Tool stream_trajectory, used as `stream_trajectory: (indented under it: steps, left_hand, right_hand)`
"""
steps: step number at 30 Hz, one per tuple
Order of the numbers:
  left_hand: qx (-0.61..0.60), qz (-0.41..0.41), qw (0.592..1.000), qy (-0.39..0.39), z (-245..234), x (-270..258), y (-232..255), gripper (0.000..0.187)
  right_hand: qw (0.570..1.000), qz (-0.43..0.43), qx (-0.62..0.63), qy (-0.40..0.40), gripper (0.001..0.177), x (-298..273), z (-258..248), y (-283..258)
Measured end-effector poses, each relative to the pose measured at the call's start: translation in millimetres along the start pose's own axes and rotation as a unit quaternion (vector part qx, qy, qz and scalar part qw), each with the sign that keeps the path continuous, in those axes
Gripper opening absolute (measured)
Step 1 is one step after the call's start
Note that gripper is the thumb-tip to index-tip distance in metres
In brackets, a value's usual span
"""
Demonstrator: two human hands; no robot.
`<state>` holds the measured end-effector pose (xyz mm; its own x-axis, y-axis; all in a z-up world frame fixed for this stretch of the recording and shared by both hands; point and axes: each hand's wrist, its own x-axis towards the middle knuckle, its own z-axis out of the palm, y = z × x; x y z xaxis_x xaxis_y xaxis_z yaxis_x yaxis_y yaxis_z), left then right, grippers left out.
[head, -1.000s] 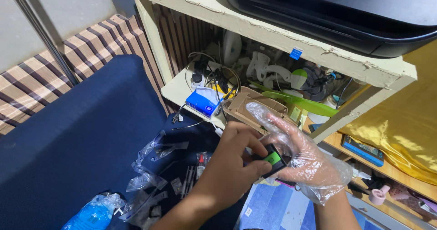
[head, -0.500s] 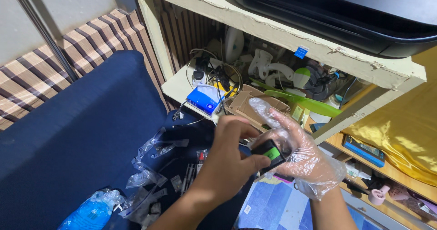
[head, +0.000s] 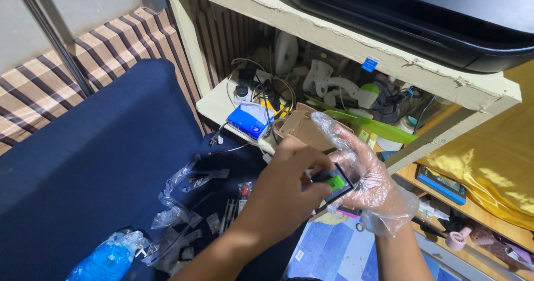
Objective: The person sits on a bed and handles ink cartridges from a cardboard box, peeling plastic wrapping and tape from a magenta cartridge and a black cartridge, pressing and turning the cartridges in their hands, and placing a small blue item on the shelf under a printer. They then pick up a syringe-like bottle from the work surface.
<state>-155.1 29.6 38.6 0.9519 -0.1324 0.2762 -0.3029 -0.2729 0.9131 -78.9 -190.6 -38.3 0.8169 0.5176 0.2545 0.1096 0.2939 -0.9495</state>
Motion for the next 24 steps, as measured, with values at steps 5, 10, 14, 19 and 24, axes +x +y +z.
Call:
stream_trajectory:
  steps: [5,10,14,19,24]
  left_hand:
    - [0.007,0.013,1.000,0.012,2,10,5,0.014]
    - [0.034,-0.027,0.999,-0.022,-3,16,7,0.017]
    - [0.079,-0.008,0.996,-0.034,-6,21,4,0.020]
    - [0.080,-0.030,0.994,-0.072,-9,30,-11,0.021]
    - [-0.023,-0.026,0.995,-0.091,-10,37,-27,0.021]
  right_hand:
    - [0.998,-0.048,-0.020,-0.031,0.132,10,-5,6]
    - [0.999,-0.030,0.011,-0.040,0.130,14,-2,4]
    - [1.000,0.012,0.023,0.000,0.130,11,6,1]
    - [0.998,0.063,0.028,0.014,0.132,10,14,-5]
    - [1.000,0.010,0.001,0.001,0.121,16,24,-13]
